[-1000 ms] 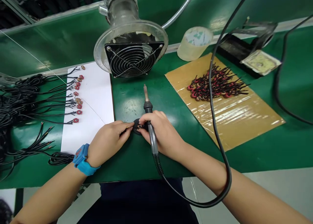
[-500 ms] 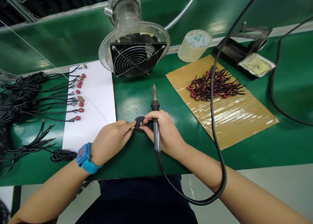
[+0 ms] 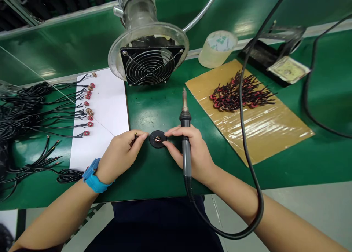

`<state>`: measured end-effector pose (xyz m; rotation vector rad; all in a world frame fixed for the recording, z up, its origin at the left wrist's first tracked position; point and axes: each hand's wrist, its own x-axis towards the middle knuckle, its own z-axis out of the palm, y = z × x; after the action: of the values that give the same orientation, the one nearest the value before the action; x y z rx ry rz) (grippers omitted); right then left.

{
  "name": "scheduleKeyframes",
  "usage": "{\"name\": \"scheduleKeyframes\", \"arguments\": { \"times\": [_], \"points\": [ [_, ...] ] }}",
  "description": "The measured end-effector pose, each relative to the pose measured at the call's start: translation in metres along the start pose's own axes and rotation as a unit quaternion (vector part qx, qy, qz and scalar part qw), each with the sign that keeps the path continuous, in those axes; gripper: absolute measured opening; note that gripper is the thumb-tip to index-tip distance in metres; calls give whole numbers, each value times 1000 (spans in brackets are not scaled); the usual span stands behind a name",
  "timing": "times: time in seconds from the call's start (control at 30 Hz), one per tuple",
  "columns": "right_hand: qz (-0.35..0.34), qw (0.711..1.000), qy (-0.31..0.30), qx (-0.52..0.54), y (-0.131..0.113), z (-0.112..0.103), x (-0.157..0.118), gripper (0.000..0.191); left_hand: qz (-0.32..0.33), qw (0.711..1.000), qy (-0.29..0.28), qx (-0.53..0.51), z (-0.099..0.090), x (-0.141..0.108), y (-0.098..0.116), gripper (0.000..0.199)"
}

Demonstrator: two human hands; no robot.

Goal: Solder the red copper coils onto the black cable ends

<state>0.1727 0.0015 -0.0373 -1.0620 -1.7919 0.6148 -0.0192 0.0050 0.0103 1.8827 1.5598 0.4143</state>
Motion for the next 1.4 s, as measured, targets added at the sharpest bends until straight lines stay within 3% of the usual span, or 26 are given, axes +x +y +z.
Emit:
{"name": "scheduleKeyframes", "arguments": {
  "times": [0.2, 0.43, 0.53, 0.67, 0.77, 0.9, 1.0, 1.13, 1.23, 1.4],
  "points": [
    [-68, 996, 5, -49, -13, 3, -1, 36, -48, 996, -29, -72, 0, 4, 4, 24],
    [-59, 993, 10, -97, -15, 13, 0, 33, -50, 995, -30, -85, 1, 3, 1, 21],
    [-78, 989, -15, -121, -12, 12, 1, 28, -41, 994, -20, -96, 0, 2, -1, 21],
    [-216, 957, -80, -177, -10, 6, 7, 22, -39, 994, -3, -102, -1, 1, -5, 21],
    [-320, 918, -79, -222, -10, 1, 15, 21, -42, 993, 1, -113, -2, 0, -7, 21],
    [-360, 894, -97, -250, -7, -8, 19, 22, -42, 991, -5, -123, -2, 0, -7, 20],
    [-326, 917, -76, -217, -1, -14, 12, 26, -49, 991, -8, -127, -2, 0, -5, 19],
    [-165, 977, -6, -137, 1, -14, 1, 35, -56, 990, -6, -131, -5, -2, -5, 16],
    [-62, 996, -11, -65, -1, -9, -3, 37, -62, 987, -13, -150, -7, -5, -7, 14],
    [-60, 998, -17, -24, -4, -1, -2, 39, -75, 970, -27, -227, -10, -6, -10, 10]
  ]
}}
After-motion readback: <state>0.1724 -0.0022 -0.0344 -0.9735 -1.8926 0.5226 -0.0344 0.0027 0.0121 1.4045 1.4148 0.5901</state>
